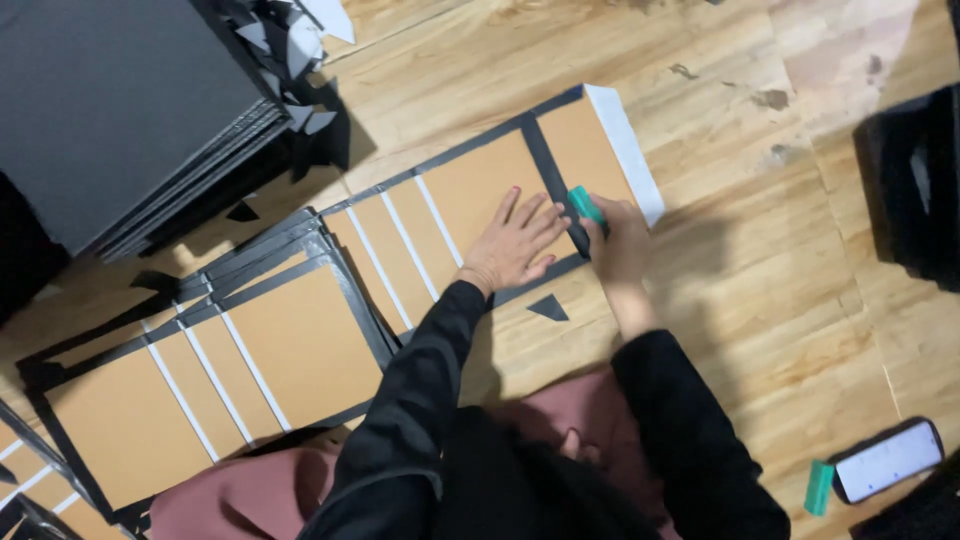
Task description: The person sits on the floor and assembles flat paper products by pressing down black borders with a green plastic tool. They repeatedly pick up a unit, smooth the edges, fold it, and place it on a stack, continuing this cycle throughout the clip.
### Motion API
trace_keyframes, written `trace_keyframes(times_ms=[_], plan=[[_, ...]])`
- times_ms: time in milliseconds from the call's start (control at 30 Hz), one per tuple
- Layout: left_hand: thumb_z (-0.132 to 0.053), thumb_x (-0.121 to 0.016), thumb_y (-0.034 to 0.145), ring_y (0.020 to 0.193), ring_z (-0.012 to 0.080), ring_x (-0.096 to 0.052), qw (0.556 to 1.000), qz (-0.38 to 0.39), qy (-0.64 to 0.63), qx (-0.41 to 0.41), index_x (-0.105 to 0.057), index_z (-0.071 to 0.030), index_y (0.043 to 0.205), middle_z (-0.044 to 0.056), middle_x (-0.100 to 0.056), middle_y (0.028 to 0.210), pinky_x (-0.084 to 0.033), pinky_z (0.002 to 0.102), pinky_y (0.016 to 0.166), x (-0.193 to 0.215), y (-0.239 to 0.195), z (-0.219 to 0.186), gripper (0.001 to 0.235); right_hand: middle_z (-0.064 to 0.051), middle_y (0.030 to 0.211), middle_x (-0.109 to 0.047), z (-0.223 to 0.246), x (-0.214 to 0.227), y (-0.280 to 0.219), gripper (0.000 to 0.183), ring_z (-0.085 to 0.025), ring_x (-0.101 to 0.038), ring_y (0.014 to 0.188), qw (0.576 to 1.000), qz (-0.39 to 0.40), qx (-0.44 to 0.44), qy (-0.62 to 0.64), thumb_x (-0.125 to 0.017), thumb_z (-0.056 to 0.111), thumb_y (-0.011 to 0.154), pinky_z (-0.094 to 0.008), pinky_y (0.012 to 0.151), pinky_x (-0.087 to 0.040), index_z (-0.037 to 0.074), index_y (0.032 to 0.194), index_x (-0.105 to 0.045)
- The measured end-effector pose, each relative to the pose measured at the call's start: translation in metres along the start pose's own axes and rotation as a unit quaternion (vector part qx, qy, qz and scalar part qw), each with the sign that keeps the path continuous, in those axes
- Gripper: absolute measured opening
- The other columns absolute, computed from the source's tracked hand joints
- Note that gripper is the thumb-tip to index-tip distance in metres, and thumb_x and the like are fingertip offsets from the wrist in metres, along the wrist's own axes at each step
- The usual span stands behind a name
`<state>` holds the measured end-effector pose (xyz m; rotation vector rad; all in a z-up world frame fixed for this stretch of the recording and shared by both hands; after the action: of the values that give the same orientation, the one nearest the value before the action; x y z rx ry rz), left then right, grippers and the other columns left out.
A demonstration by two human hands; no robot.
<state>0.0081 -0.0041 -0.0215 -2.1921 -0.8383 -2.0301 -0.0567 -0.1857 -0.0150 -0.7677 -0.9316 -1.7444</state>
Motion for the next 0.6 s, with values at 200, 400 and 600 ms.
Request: trace_keyframes(times_ms=[200,400,600], plan=[[-0.042,-0.035,0.082,0.123,0.0286,-0.036,1.000,-0.024,0.001,0.003,-0.047,-0.017,0.117,0.003,-0.045,0.119,-0.021,0.055,0.105,-0.010,-0.003,0.003,0.045,-0.003,0.080,-0.049,0.009,-0.066,0.095,0.029,-0.025,-0.050,0.077,0.991,-0.031,0.128,-0.012,-0.049,0.039,0.091,-0.034,0.073,-0.042,0.016,0.102,-0.063],[-0.039,-0.035,0.082,0.127,0.0260,-0.033,0.999,-0.044,-0.018,0.022,-0.048,-0.017,0.115,0.004,-0.045,0.123,-0.017,0.054,0.108,-0.009,-0.005,0.003,0.041,-0.006,0.082,-0.055,0.017,-0.064,0.125,0.025,-0.029,-0.054,0.082,0.990,0.027,0.140,0.007,-0.072,0.013,0.073,-0.039,0.073,-0.045,0.010,0.096,-0.064],[-0.033,-0.030,0.083,0.132,0.0272,-0.024,0.998,-0.039,-0.001,0.050,-0.047,-0.013,0.109,0.005,-0.026,0.143,-0.015,0.056,0.107,0.018,-0.003,0.003,0.036,-0.012,0.081,-0.054,-0.013,0.001,-0.004,0.019,-0.034,-0.054,0.085,0.992,0.065,0.099,-0.034,-0.071,0.015,0.075,-0.042,0.075,-0.044,0.007,0.090,-0.062]])
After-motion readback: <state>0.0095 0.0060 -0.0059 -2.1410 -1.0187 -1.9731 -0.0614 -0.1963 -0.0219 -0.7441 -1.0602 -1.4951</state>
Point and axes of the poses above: each hand's wrist, its own y-axis towards the middle knuckle, its own x-axis out of the back of the hand, z = x × y, the point moved 1 cm from there along y, towards the middle knuckle
